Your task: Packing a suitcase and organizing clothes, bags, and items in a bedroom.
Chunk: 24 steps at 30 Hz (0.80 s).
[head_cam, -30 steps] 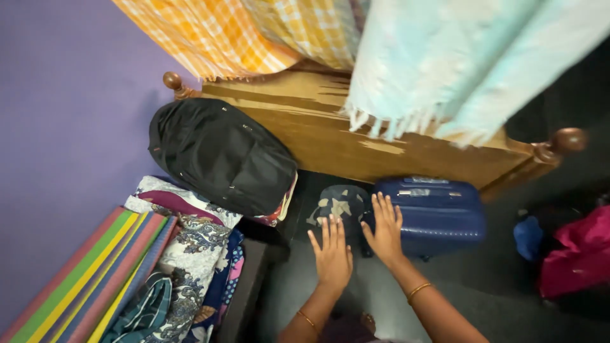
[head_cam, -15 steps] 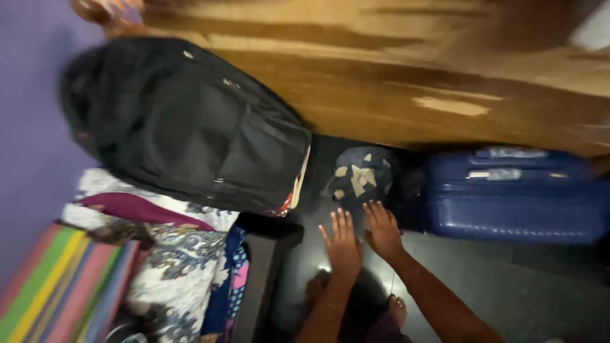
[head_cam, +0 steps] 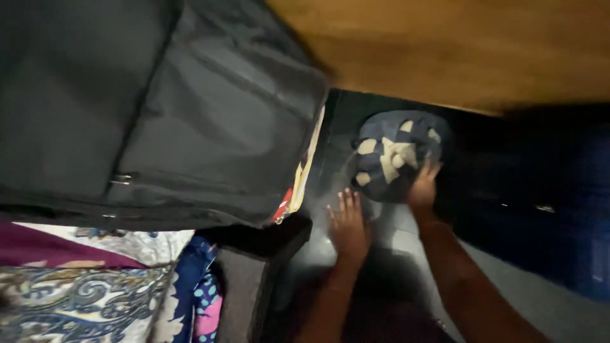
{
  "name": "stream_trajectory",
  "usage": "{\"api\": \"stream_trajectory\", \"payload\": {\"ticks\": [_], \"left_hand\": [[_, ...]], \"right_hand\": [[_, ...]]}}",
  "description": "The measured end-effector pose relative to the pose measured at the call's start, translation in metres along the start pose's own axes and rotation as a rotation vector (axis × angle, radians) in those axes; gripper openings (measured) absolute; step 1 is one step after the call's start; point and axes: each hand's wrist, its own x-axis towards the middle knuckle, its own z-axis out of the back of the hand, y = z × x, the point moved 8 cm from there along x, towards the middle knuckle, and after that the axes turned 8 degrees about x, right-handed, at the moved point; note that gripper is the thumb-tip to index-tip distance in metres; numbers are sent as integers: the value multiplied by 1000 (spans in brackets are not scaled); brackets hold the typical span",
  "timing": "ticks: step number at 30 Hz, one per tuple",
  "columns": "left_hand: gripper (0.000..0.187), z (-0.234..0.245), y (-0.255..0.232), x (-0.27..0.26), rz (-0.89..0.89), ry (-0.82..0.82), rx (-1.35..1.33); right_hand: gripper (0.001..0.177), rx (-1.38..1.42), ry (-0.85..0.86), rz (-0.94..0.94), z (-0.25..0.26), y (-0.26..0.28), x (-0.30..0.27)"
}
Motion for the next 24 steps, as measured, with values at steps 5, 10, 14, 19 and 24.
{"api": "stream_trajectory", "payload": {"ticks": [5,10,14,19,24], "left_hand": [[85,-23,-2,9,-4,-46,-47],[82,-5,-6,-8,29,-73,-108],[92,10,-13,-33,151,75,-275],[94,47,-34,-71,147,55,-278],[116,155,-41,-60,223,-6,-369]], "right_hand": [[88,-250,-15,16,-22,-95,72],[29,-487,92,-183,-21,-152,70],[24,-81,-73,302,56,-7,5],[28,-91,6,203,95,80,-31],[47,58,256,444,141,263,-64]]}}
